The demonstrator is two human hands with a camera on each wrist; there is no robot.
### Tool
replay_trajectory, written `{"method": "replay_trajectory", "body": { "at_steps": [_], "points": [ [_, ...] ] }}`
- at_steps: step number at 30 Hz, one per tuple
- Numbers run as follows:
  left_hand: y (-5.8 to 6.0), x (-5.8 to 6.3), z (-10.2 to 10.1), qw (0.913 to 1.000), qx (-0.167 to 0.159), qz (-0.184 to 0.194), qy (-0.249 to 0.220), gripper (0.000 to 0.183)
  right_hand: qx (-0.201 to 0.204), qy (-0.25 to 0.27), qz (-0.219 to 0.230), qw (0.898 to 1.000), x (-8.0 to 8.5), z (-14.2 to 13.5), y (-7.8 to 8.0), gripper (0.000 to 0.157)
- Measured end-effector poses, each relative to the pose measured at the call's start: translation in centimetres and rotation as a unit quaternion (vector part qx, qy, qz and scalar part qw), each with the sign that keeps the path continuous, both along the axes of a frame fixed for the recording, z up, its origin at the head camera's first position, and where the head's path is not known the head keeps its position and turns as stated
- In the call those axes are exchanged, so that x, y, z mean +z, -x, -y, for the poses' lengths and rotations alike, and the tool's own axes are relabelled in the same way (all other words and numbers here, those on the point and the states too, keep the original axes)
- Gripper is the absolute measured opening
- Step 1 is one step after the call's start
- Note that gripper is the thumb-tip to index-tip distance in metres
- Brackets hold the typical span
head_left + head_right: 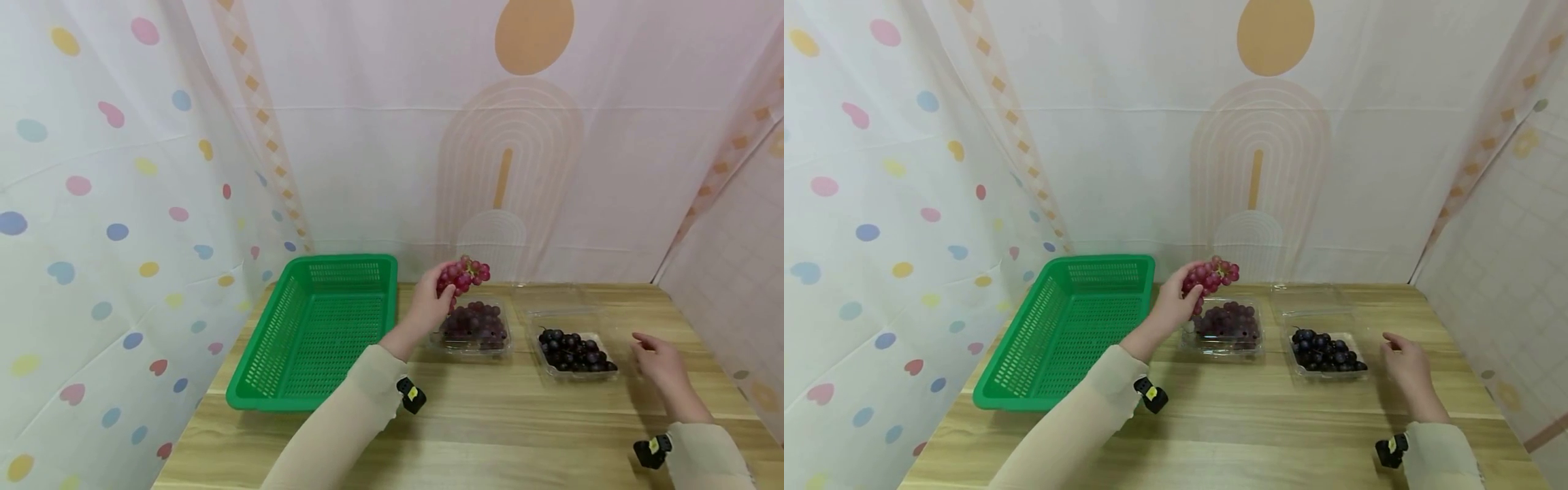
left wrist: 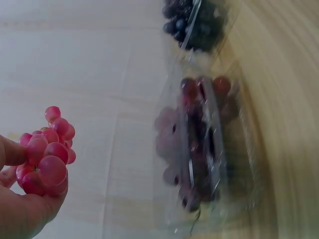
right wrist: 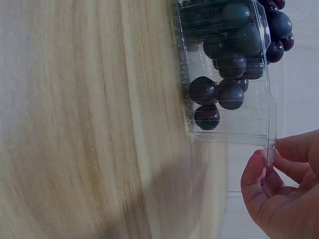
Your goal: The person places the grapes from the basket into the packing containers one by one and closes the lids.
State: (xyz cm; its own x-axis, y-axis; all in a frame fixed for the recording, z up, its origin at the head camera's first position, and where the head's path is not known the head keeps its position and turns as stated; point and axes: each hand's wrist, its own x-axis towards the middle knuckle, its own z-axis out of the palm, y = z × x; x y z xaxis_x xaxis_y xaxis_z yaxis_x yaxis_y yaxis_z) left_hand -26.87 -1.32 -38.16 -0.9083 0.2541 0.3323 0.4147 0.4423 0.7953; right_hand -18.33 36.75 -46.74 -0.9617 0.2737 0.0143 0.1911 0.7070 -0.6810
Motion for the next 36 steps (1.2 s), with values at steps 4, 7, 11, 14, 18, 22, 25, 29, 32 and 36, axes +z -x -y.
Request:
{"method": "replay_trajectory", "body": {
  "at_steps": [4,7,11,14,18,22,25,29,32,36],
  "points": [
    [-0.6,-0.4,-1.2,0.9999,-0.013,0.001,0.010,0.041,-0.007,0.036,0.018,0.999,-0.1,-0.1,0.2,0.046],
    [-0.8,-0.9,-1.9,0.9996,-0.020,-0.002,0.020,0.040,-0.005,0.064,0.029,0.997,0.0,0.0,0.2,0.045],
    [-1.0,-1.6,-2.9,0.9990,-0.024,-0.006,0.036,0.039,0.005,0.098,0.043,0.994,0.1,0.1,0.0,0.043],
    [-1.3,-2.2,-3.8,0.9985,-0.034,-0.011,0.041,0.039,0.010,0.108,0.043,0.993,0.2,0.2,-0.2,0.043],
    [-1.7,-2.9,-5.4,0.9969,-0.057,-0.015,0.051,0.039,0.008,0.112,0.045,0.993,0.3,0.3,-0.7,0.043],
    [-1.9,-3.5,-7.1,0.9942,-0.078,-0.022,0.070,0.040,0.002,0.111,0.056,0.992,0.3,0.4,-1.0,0.044],
    [-2.1,-3.8,-8.4,0.9915,-0.098,-0.032,0.079,0.040,0.003,0.105,0.054,0.993,0.1,0.4,-1.2,0.044],
    [-2.3,-4.2,-10.1,0.9852,-0.130,-0.045,0.103,0.041,0.007,0.097,0.047,0.994,0.0,0.6,-1.5,0.043],
    [-2.4,-4.5,-11.0,0.9806,-0.141,-0.051,0.126,0.041,0.010,0.097,0.050,0.994,0.1,0.6,-1.6,0.043],
    [-2.6,-5.1,-11.9,0.9760,-0.143,-0.062,0.152,0.041,0.013,0.097,0.056,0.994,0.1,0.6,-1.8,0.044]
  ]
}}
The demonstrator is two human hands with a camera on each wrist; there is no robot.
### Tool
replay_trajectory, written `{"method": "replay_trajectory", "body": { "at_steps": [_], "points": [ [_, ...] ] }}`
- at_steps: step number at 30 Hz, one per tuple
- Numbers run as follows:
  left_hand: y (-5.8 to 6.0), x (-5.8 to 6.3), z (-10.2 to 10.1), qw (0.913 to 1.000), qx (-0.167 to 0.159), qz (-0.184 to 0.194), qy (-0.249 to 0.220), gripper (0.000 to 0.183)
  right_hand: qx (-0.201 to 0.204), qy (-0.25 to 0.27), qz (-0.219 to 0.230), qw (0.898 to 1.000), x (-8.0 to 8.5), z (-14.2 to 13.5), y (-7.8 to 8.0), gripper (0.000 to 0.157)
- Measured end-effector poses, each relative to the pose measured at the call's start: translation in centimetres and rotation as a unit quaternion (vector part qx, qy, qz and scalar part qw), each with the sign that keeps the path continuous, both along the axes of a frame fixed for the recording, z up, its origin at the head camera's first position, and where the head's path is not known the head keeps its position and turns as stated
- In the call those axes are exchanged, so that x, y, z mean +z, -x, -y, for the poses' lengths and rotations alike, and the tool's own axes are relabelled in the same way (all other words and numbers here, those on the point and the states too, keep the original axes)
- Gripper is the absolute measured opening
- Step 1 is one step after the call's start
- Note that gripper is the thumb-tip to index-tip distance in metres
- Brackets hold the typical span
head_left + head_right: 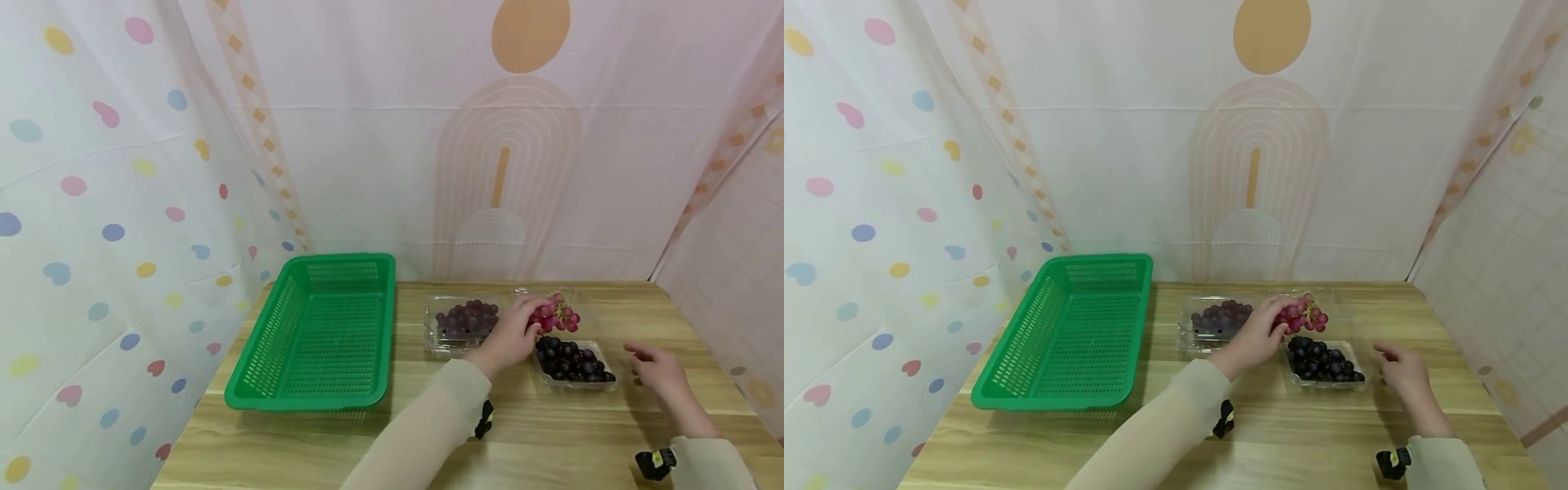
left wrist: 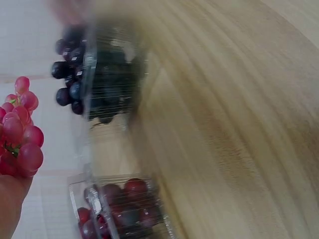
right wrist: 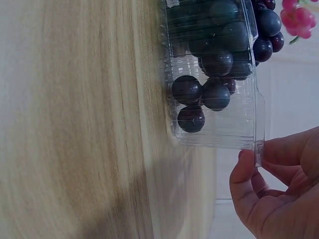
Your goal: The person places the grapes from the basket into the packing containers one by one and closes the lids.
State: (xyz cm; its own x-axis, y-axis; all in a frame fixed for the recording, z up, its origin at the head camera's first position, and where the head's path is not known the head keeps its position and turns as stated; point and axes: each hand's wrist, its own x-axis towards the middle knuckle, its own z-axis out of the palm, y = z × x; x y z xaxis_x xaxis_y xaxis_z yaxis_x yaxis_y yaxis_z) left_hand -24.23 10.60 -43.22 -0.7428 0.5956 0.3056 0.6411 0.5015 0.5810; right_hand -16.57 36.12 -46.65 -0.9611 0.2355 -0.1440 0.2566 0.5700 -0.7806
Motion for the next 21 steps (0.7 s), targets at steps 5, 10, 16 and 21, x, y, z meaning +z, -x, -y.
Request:
{"method": "replay_trajectory", "body": {
  "at_steps": [5,10,16,21],
  "points": [
    [-0.6,-0.6,-0.9,0.9971,0.004,-0.046,0.061,0.041,0.002,-0.010,-0.016,1.000,-0.1,0.2,0.0,0.042],
    [-1.3,-1.0,-1.6,0.9936,0.013,-0.063,0.093,0.042,0.003,-0.011,-0.024,1.000,-0.1,0.6,0.1,0.042],
    [-1.7,-1.4,-2.3,0.9735,-0.013,-0.152,0.171,0.051,0.001,-0.014,-0.022,1.000,0.0,0.4,0.0,0.042],
    [-1.9,-1.4,-2.3,0.9418,-0.057,-0.243,0.226,0.046,-0.003,-0.014,-0.025,1.000,0.0,0.2,-0.1,0.042]
  ]
}}
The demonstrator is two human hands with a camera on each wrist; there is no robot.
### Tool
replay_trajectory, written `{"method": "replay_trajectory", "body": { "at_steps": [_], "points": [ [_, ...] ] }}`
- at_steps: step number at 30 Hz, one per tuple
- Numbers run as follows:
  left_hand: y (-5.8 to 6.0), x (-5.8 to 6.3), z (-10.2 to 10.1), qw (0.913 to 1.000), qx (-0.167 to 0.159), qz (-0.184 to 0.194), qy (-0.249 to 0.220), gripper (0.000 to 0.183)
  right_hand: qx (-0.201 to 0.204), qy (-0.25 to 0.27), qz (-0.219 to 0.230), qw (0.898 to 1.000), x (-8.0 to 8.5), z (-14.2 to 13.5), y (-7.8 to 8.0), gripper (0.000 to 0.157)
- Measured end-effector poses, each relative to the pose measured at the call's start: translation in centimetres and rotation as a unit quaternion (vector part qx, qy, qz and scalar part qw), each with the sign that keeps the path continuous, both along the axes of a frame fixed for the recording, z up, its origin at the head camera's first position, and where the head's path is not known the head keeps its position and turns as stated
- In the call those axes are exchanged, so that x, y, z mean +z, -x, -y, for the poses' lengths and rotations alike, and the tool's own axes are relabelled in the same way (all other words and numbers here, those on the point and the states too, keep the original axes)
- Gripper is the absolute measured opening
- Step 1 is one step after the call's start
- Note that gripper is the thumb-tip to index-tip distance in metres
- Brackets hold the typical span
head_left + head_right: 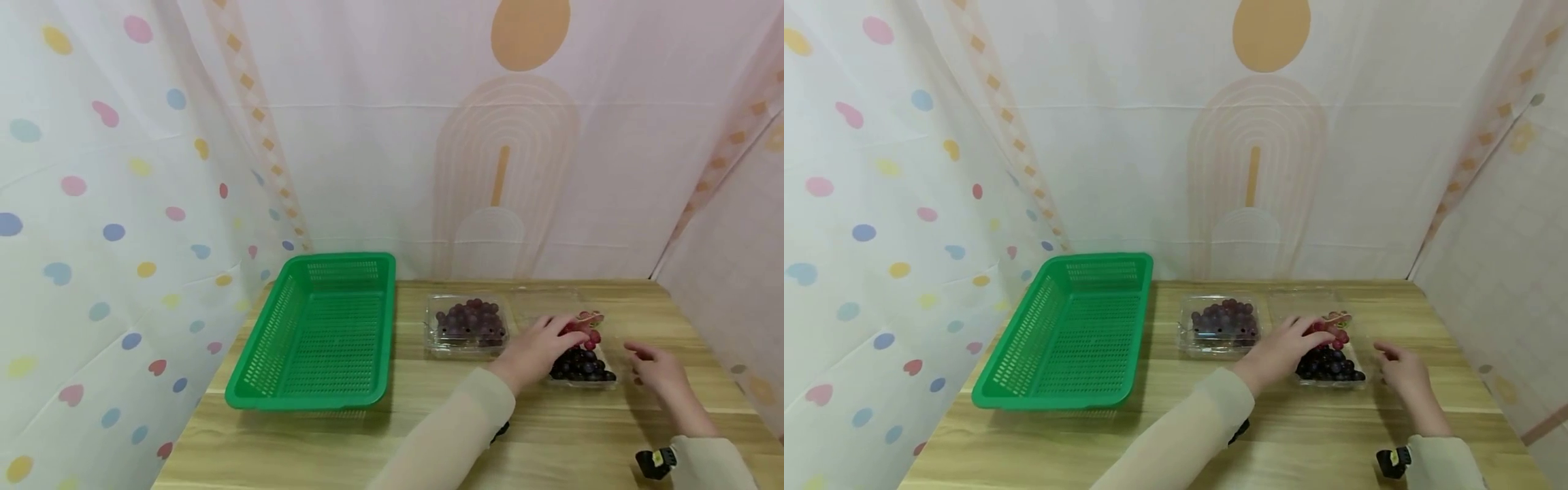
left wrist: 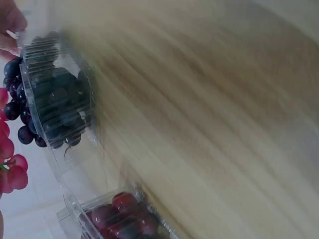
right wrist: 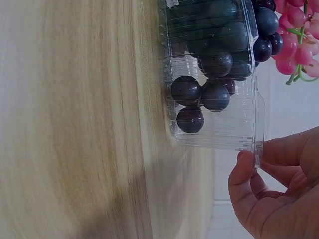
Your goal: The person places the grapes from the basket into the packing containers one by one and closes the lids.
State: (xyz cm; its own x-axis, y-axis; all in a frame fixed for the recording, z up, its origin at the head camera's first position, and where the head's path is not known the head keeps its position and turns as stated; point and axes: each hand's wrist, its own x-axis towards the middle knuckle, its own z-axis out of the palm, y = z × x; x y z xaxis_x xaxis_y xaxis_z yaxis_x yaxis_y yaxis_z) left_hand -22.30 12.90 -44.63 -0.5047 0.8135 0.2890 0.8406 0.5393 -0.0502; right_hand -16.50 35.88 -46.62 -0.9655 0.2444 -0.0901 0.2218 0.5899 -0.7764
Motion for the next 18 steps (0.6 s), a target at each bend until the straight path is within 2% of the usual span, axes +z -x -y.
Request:
{"method": "replay_trajectory", "body": {
  "at_steps": [3,6,10,15,17,18],
  "points": [
    [0.2,0.0,-0.2,0.9972,-0.025,-0.060,0.036,0.039,-0.003,-0.002,0.001,1.000,0.1,0.0,0.0,0.042],
    [0.4,-0.2,-0.5,0.9892,-0.050,-0.122,0.063,0.036,-0.004,-0.006,0.002,1.000,0.1,0.0,0.1,0.041],
    [0.4,-0.5,-0.9,0.9835,-0.065,-0.144,0.089,0.036,-0.002,-0.010,-0.001,1.000,0.1,0.1,0.1,0.041],
    [-0.3,-0.4,-1.4,0.9830,-0.056,-0.125,0.123,0.047,-0.002,-0.010,-0.008,1.000,0.0,0.2,0.0,0.040],
    [-0.5,-0.2,-1.7,0.9889,-0.050,-0.087,0.110,0.053,-0.002,-0.012,-0.008,1.000,-0.1,0.2,-0.1,0.040],
    [-0.6,0.0,-1.8,0.9959,-0.037,-0.010,0.081,0.050,-0.002,-0.012,-0.007,1.000,0.0,0.2,-0.1,0.040]
  ]
}}
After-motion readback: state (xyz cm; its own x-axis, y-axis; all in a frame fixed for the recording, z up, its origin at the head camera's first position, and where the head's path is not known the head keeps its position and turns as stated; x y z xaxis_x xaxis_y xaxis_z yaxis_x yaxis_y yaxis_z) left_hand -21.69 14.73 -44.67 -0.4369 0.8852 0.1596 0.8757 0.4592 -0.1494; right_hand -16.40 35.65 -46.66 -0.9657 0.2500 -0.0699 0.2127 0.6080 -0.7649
